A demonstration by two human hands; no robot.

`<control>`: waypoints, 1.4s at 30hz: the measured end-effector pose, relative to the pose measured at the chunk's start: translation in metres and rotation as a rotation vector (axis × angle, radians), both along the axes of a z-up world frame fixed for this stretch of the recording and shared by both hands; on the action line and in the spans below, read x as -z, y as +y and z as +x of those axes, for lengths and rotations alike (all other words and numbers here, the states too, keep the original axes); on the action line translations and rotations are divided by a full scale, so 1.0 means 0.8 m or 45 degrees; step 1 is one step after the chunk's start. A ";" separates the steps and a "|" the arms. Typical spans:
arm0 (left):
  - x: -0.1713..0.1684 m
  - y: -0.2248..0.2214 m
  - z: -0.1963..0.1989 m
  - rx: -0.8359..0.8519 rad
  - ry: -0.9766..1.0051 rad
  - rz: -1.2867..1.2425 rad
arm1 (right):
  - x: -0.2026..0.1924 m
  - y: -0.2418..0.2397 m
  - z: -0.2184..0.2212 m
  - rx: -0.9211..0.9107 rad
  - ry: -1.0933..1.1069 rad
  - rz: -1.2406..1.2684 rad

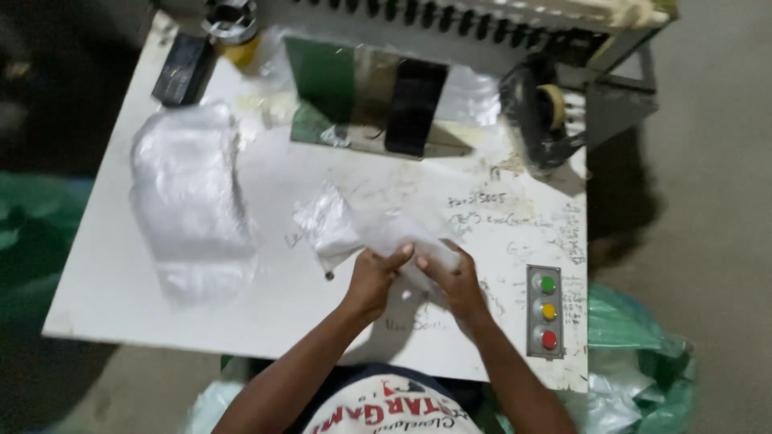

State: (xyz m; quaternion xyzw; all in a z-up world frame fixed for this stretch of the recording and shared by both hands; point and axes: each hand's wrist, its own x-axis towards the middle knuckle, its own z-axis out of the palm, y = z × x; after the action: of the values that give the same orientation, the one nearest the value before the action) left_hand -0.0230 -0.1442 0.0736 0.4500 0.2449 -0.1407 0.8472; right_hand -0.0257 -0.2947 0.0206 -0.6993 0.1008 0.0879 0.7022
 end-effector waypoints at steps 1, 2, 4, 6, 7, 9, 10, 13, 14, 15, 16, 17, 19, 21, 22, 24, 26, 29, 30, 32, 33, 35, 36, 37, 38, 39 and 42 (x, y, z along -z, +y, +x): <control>-0.007 0.002 -0.006 -0.031 0.015 -0.003 | 0.017 -0.003 -0.016 -0.031 0.015 -0.003; -0.015 0.006 -0.003 -0.041 -0.065 0.029 | 0.033 -0.004 -0.020 0.126 -0.141 -0.110; 0.005 0.015 0.001 -0.080 -0.135 0.068 | 0.045 0.011 -0.029 0.255 -0.290 -0.205; 0.065 0.022 -0.002 0.094 -0.301 0.158 | 0.038 0.039 -0.043 0.155 -0.172 -0.243; 0.086 0.044 -0.013 0.068 -0.280 0.163 | 0.066 0.017 -0.055 0.126 -0.155 -0.240; 0.123 0.097 -0.009 -0.040 -0.572 0.478 | 0.125 -0.016 -0.047 0.146 -0.271 -0.243; 0.126 0.144 -0.013 -0.055 -0.571 0.497 | 0.073 0.007 -0.038 0.129 -0.274 -0.226; 0.128 0.257 -0.048 -0.528 -0.381 1.099 | -0.035 0.044 -0.028 0.491 0.321 -0.136; 0.121 0.284 -0.055 -0.532 -0.268 1.443 | -0.040 0.042 -0.027 0.419 0.277 -0.197; 0.113 0.309 -0.063 -0.529 -0.142 1.783 | -0.045 0.040 -0.024 0.346 0.232 -0.259; 0.125 0.327 -0.064 -0.534 -0.134 1.783 | -0.031 0.039 -0.024 0.338 0.234 -0.261; 0.137 0.345 -0.065 -0.439 -0.174 1.868 | -0.016 0.038 -0.023 0.280 0.154 -0.134; 0.137 0.344 -0.073 -0.322 -0.216 1.937 | 0.010 0.028 -0.028 0.237 0.086 -0.018; 0.105 0.317 -0.062 -0.390 -0.788 2.431 | 0.032 0.019 -0.033 0.088 0.199 -0.068; 0.123 0.291 -0.055 -0.366 -0.817 2.412 | 0.055 -0.002 -0.035 0.124 0.203 -0.072; 0.160 0.235 -0.047 -0.255 -0.918 1.813 | 0.100 -0.047 -0.043 0.092 0.011 0.049; 0.094 0.148 -0.031 0.019 -0.839 1.243 | 0.099 -0.086 -0.031 0.403 0.069 -0.159; 0.131 0.045 0.002 0.361 -0.596 0.291 | 0.088 -0.152 -0.024 0.993 -0.001 -0.151; 0.164 0.010 0.018 0.432 -0.462 -0.095 | 0.079 -0.178 -0.019 1.262 -0.155 0.066; 0.132 -0.012 0.030 0.471 -0.237 -0.426 | 0.063 -0.169 -0.030 1.152 -0.247 -0.072; 0.117 -0.022 0.036 0.475 0.004 -0.727 | 0.056 -0.163 -0.035 1.004 -0.321 -0.195; 0.125 -0.031 0.039 0.497 0.106 -0.713 | 0.037 -0.145 -0.052 0.778 -0.402 -0.376; 0.130 -0.032 0.043 0.483 0.188 -0.689 | 0.028 -0.133 -0.055 0.509 -0.485 -0.536; 0.154 -0.034 0.047 0.499 0.192 -0.691 | 0.020 -0.126 -0.060 0.524 -0.481 -0.542; 0.179 -0.034 0.048 0.504 0.128 -0.573 | 0.012 -0.118 -0.062 0.231 -0.554 -0.692; 0.204 -0.032 0.048 0.509 0.063 -0.454 | 0.004 -0.108 -0.066 -0.068 -0.621 -0.834; 0.075 -0.006 0.043 0.558 -0.208 0.382 | -0.012 -0.094 -0.064 -0.206 -0.359 -0.985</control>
State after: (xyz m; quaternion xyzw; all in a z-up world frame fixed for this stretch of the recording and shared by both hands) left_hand 0.0111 -0.1492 0.0135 0.6225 0.0906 -0.2462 0.7373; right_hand -0.0770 -0.3700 0.0299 -0.9224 -0.0258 0.0018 0.3855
